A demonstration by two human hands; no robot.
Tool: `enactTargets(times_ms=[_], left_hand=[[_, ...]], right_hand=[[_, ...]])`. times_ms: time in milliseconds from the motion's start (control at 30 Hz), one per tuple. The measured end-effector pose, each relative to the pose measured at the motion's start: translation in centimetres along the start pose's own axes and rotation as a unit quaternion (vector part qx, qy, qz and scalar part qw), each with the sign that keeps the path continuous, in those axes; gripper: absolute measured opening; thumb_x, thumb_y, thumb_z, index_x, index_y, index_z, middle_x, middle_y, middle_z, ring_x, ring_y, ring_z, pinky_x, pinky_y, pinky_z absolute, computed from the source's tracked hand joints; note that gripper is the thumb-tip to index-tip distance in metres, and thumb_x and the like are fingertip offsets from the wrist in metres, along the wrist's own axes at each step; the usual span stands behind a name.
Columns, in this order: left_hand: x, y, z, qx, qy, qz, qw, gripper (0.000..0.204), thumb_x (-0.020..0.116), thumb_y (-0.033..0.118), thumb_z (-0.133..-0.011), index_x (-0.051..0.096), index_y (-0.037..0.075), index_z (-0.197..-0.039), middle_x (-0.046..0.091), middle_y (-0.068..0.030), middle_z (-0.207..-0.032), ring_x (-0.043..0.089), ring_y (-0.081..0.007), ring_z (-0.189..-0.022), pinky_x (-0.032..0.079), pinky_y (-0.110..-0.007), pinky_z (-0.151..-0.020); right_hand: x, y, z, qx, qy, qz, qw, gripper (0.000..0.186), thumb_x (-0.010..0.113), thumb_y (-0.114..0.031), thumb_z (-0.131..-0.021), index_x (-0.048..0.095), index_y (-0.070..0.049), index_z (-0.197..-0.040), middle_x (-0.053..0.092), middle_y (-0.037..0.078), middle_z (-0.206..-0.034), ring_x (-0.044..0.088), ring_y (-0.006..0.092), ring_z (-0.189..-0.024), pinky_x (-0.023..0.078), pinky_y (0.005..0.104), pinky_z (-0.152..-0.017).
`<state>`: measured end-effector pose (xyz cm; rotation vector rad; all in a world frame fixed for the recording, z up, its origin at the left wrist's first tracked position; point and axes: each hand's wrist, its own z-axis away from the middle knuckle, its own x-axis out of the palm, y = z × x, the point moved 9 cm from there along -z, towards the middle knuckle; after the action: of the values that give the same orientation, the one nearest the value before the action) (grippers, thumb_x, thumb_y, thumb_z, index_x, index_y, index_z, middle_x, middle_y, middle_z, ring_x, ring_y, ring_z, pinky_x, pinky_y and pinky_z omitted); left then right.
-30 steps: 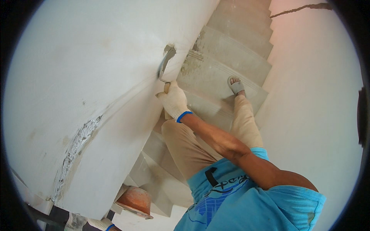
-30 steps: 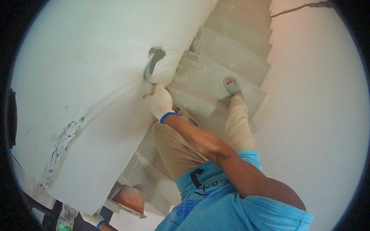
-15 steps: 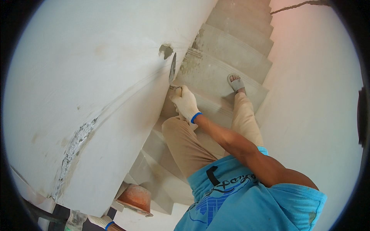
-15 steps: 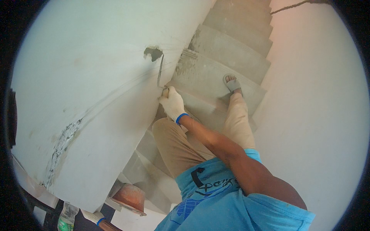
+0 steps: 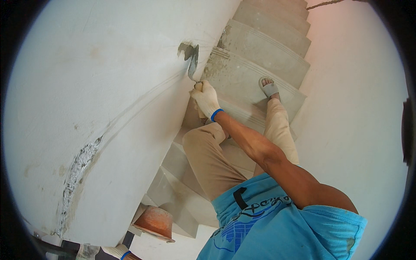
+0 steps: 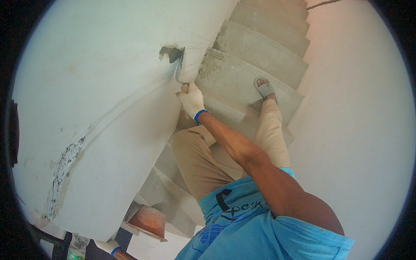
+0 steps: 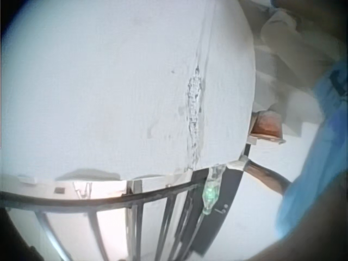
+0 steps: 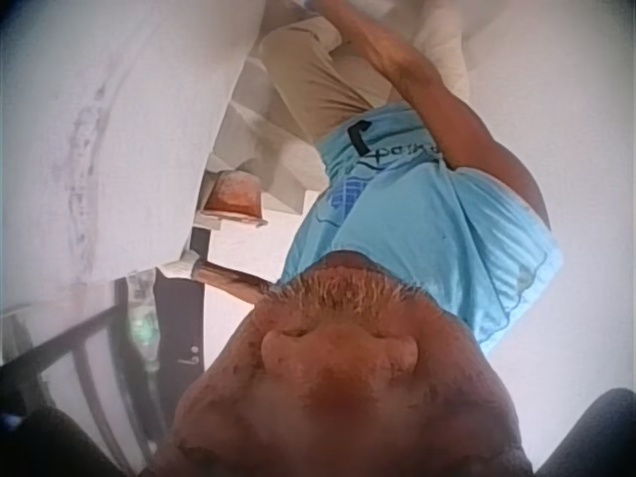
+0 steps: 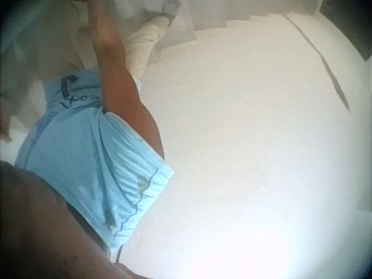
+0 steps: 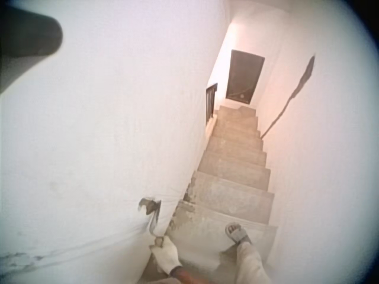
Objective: The person pours water from a plastic bottle onto a damaged section of a white wall under a staircase. They then use a trowel to scoop cement from a bucket and apply it to the wetted area, smoothing the surface to repair the damage.
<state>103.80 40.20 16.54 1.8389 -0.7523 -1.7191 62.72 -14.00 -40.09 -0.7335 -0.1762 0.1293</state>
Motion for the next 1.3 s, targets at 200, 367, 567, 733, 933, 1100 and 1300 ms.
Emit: enactTargets(times_ms=[200, 367, 567, 733, 933, 1100, 1300], left_hand=[[0.6, 0.5, 1.2, -0.015, 0.018, 0.012, 1.000, 0.053, 0.051, 0.037, -0.106, 0.056, -0.001, -0.142, 0.064, -0.0162, -0.138, 0.065, -0.0322, -0.119, 0.056, -0.049, -0.098], [0.8, 0.5, 1.1, -0.023, 0.015, 0.016, 0.999, 0.053, 0.051, 0.037, -0.106, 0.056, -0.001, -0.142, 0.064, -0.0160, -0.138, 0.065, -0.0320, -0.119, 0.056, -0.049, -0.099], [0.1, 0.3, 0.9, -0.001, -0.002, -0.024, 1.000, 0.054, 0.051, 0.038, -0.105, 0.056, 0.000, -0.143, 0.063, -0.0155, -0.138, 0.065, -0.0321, -0.120, 0.055, -0.048, -0.100], [5.0, 4.6, 5.7, -0.006, 0.059, -0.043, 0.997, 0.054, 0.052, 0.039, -0.105, 0.057, 0.001, -0.143, 0.064, -0.0153, -0.137, 0.066, -0.0321, -0.119, 0.056, -0.048, -0.098], [4.1, 3.6, 5.1, -0.015, 0.051, -0.043, 0.998, 0.055, 0.052, 0.041, -0.104, 0.058, 0.002, -0.143, 0.066, -0.0159, -0.135, 0.067, -0.0333, -0.117, 0.058, -0.050, -0.094], [3.0, 2.5, 4.0, -0.032, 0.048, -0.005, 0.998, 0.056, 0.052, 0.042, -0.104, 0.057, 0.003, -0.142, 0.065, -0.0162, -0.136, 0.067, -0.0345, -0.117, 0.060, -0.051, -0.091], [3.6, 2.8, 5.1, -0.051, 0.078, 0.030, 0.995, 0.058, 0.054, 0.044, -0.102, 0.057, 0.003, -0.143, 0.063, -0.0161, -0.138, 0.064, -0.0348, -0.121, 0.057, -0.053, -0.094]], right_hand=[[0.9, -0.5, 1.4, -0.005, 0.011, 0.046, 0.999, 0.036, 0.074, -0.018, -0.085, 0.056, 0.002, -0.109, 0.068, 0.022, -0.088, 0.070, 0.0396, -0.084, 0.054, 0.0468, -0.077], [1.0, -2.3, 3.0, -0.022, 0.019, 0.077, 0.997, 0.038, 0.074, -0.017, -0.085, 0.056, 0.002, -0.112, 0.070, 0.026, -0.093, 0.069, 0.0447, -0.091, 0.052, 0.0488, -0.082], [1.4, -4.1, 5.2, -0.094, 0.036, 0.096, 0.990, 0.034, 0.072, -0.014, -0.087, 0.057, 0.001, -0.112, 0.064, 0.013, -0.080, 0.065, 0.0230, -0.063, 0.054, 0.0389, -0.054], [0.6, -5.1, 6.7, -0.098, 0.002, 0.078, 0.992, 0.035, 0.073, -0.013, -0.087, 0.057, 0.001, -0.115, 0.064, 0.012, -0.080, 0.064, 0.0198, -0.063, 0.052, 0.0362, -0.052], [-0.6, -5.1, 6.4, -0.127, 0.030, 0.092, 0.987, 0.036, 0.073, -0.012, -0.085, 0.057, 0.001, -0.114, 0.066, 0.014, -0.081, 0.067, 0.0243, -0.068, 0.052, 0.0376, -0.056], [-0.9, -5.4, 4.9, -0.174, 0.080, 0.175, 0.966, 0.041, 0.076, -0.014, -0.082, 0.059, -0.001, -0.117, 0.069, 0.020, -0.088, 0.069, 0.0396, -0.086, 0.054, 0.0457, -0.076], [0.0, -5.1, 4.2, -0.151, 0.101, 0.157, 0.971, 0.050, 0.079, -0.013, -0.079, 0.056, -0.005, -0.123, 0.067, 0.024, -0.111, 0.065, 0.0476, -0.103, 0.052, 0.0529, -0.087]])
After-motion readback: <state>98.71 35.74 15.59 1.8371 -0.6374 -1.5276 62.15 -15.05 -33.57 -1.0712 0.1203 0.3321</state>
